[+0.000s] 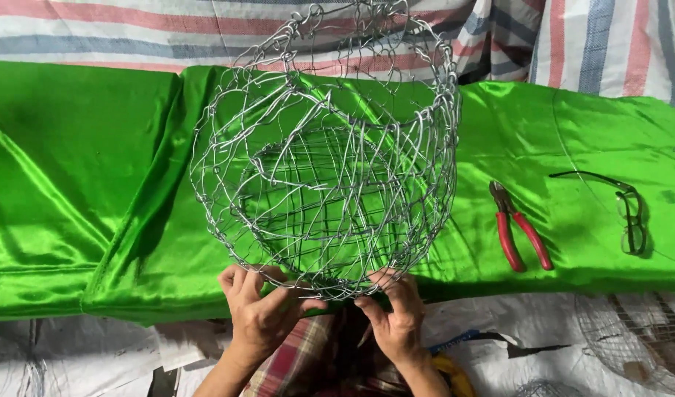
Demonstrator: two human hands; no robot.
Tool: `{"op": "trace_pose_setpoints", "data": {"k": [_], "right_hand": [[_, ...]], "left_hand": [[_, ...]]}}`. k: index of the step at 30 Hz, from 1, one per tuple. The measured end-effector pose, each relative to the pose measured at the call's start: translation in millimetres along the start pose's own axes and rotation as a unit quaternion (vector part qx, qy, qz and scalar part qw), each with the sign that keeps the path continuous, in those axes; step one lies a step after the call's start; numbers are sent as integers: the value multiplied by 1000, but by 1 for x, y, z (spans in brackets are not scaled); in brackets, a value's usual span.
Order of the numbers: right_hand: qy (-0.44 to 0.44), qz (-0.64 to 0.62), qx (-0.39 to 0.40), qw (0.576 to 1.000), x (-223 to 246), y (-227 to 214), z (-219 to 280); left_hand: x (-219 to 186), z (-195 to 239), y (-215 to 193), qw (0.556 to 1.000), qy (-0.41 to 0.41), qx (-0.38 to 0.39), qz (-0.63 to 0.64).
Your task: Manually adjusting and shaping a wire mesh basket structure by bending the wires and checking the alignment.
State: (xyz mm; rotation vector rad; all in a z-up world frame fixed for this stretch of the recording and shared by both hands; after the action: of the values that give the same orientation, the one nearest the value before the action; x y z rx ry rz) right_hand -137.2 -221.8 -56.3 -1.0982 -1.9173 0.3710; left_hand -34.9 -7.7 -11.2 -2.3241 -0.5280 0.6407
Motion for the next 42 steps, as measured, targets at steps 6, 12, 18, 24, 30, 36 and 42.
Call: {"op": "trace_pose_setpoints", "data": {"k": [6,12,18,24,30,36,42], "right_hand": [[-74,19,38,996,-15,-27,-9],[-63,16,55,996,-28,-35,-11],[-83,116,38,989,-20,-44,-25],[-79,131,-15,988,-32,-35,-18],[-89,-44,22,995,-28,-51,-13],[172,-197,-74,962,-77,-61,-68],[258,-404,38,877,-33,-45,-122]], "left_hand": [[1,3,-1,998,0,54,32],[10,13,10,997,-39,57,42],[11,14,9,996,-40,64,53],[8,15,9,997,-46,44,48],[23,28,5,994,-20,2,104],[63,-25,-22,865,-350,-97,347],[85,-87,-14,763,-356,-118,526]]}}
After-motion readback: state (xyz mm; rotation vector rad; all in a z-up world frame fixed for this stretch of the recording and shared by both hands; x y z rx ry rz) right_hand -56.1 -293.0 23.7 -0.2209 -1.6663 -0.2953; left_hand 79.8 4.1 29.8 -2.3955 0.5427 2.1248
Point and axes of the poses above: each hand's wrist, its own z-axis away from the middle knuckle, its own y-axis out of the palm, x = y × z, the point moved 3 cm from there along -z, towards the middle knuckle, and after that the axes turned 14 degrees about x, right-handed, at the moved point
